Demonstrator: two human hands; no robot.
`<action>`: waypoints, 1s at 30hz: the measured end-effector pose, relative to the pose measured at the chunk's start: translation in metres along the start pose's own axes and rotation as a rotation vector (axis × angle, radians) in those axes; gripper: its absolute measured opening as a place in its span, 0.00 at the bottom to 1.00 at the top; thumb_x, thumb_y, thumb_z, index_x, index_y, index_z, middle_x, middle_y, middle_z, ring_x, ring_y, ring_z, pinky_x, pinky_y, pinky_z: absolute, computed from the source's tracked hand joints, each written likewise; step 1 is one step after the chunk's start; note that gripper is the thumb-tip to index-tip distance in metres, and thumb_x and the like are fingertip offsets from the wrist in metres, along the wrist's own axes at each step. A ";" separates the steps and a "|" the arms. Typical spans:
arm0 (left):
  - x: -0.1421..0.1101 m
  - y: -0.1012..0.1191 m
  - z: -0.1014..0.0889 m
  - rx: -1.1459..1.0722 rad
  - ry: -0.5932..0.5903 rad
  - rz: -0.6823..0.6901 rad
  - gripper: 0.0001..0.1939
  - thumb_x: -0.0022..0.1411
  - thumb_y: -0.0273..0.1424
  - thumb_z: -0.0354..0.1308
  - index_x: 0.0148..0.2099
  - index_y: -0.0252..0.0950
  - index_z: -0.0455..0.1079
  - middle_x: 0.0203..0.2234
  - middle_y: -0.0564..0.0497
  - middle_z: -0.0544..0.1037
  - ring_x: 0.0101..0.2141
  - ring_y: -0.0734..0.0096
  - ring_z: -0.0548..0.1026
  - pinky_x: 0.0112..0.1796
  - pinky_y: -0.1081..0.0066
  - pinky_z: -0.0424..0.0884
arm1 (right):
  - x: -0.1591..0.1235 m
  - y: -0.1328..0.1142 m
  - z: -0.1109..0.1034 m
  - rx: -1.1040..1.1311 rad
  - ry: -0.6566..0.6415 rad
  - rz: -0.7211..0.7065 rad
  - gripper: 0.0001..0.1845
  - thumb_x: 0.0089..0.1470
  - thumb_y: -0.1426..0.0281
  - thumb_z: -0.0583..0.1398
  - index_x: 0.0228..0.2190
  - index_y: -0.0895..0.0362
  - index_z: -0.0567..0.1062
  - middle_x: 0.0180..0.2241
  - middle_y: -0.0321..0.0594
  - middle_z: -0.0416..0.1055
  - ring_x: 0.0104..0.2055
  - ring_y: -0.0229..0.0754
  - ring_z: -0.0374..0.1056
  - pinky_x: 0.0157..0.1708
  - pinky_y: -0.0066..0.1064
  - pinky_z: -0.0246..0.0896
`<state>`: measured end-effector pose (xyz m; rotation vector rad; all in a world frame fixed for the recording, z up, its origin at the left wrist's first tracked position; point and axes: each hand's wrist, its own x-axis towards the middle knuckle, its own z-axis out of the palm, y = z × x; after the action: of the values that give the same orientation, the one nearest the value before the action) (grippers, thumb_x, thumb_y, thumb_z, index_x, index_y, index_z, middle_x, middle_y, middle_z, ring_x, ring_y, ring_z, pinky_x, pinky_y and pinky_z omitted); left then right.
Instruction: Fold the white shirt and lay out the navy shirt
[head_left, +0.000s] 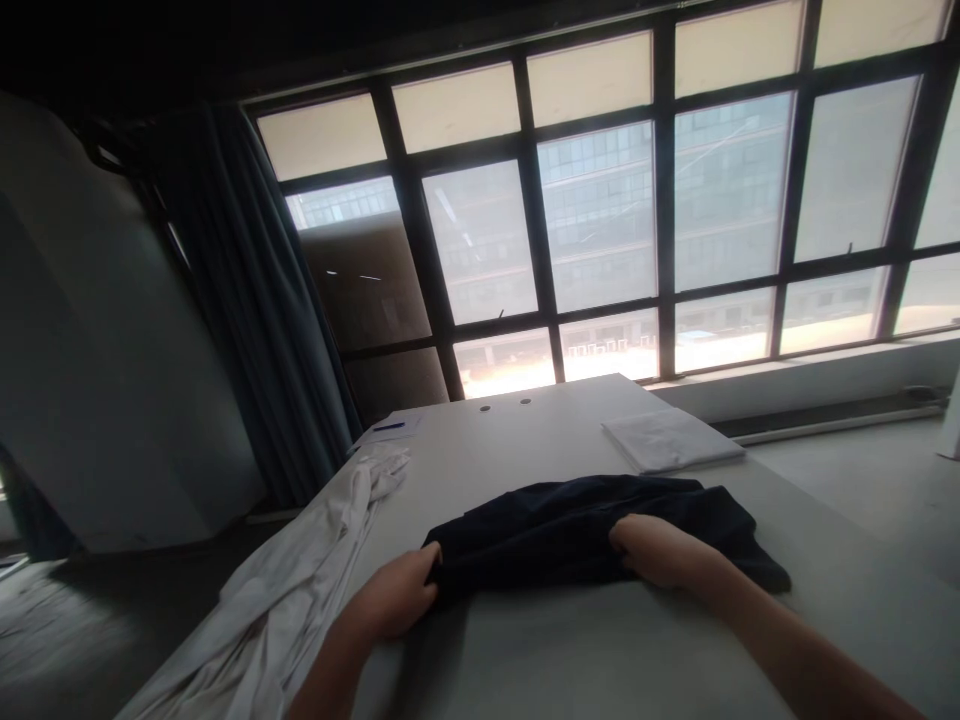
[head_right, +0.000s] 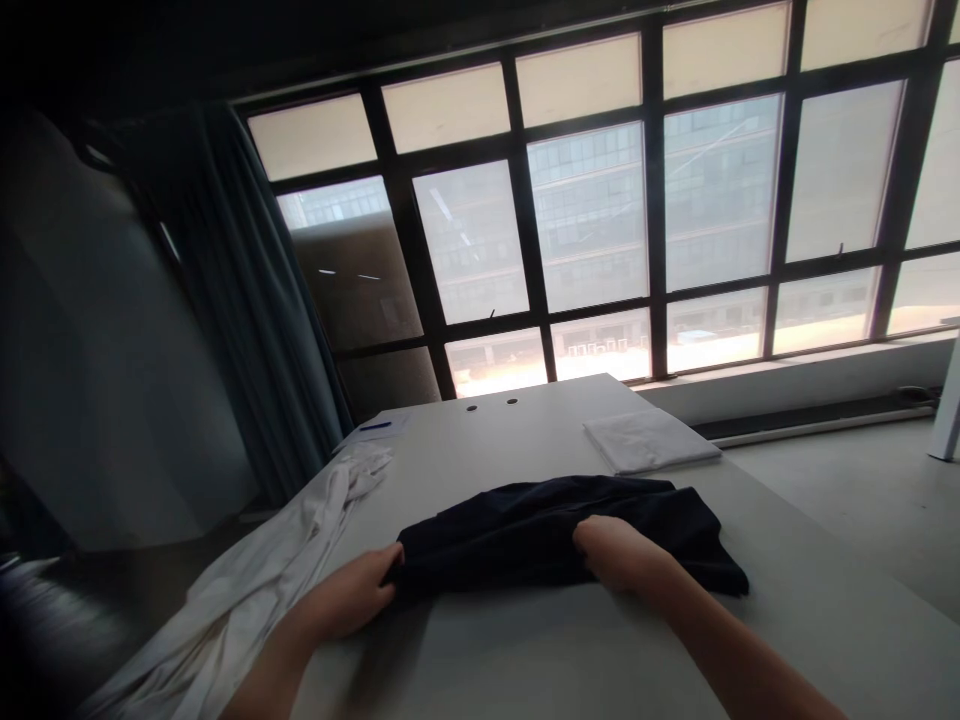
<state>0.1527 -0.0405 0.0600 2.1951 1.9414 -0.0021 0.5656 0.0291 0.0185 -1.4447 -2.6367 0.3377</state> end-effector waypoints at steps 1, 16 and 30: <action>-0.002 -0.005 -0.009 -0.035 0.046 0.014 0.11 0.59 0.27 0.51 0.44 0.43 0.68 0.38 0.50 0.79 0.40 0.60 0.78 0.41 0.67 0.68 | -0.001 0.004 -0.009 0.018 0.021 -0.001 0.07 0.51 0.73 0.61 0.32 0.55 0.79 0.35 0.43 0.78 0.38 0.49 0.74 0.38 0.36 0.62; 0.011 0.028 -0.009 0.049 0.409 0.135 0.04 0.64 0.32 0.56 0.42 0.41 0.68 0.42 0.48 0.74 0.45 0.58 0.72 0.49 0.64 0.64 | 0.010 0.025 -0.018 -0.093 0.369 0.133 0.08 0.56 0.75 0.54 0.35 0.54 0.72 0.40 0.45 0.72 0.45 0.49 0.68 0.44 0.38 0.55; 0.040 0.021 0.030 -0.005 0.476 0.285 0.10 0.72 0.33 0.50 0.40 0.40 0.72 0.36 0.50 0.78 0.41 0.59 0.74 0.45 0.62 0.64 | 0.026 0.050 0.018 -0.059 0.232 0.174 0.10 0.60 0.69 0.55 0.35 0.53 0.77 0.42 0.45 0.74 0.48 0.51 0.70 0.47 0.39 0.57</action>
<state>0.1830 -0.0080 0.0278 2.6286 1.7984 0.6192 0.5890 0.0748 -0.0113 -1.6269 -2.3648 0.1002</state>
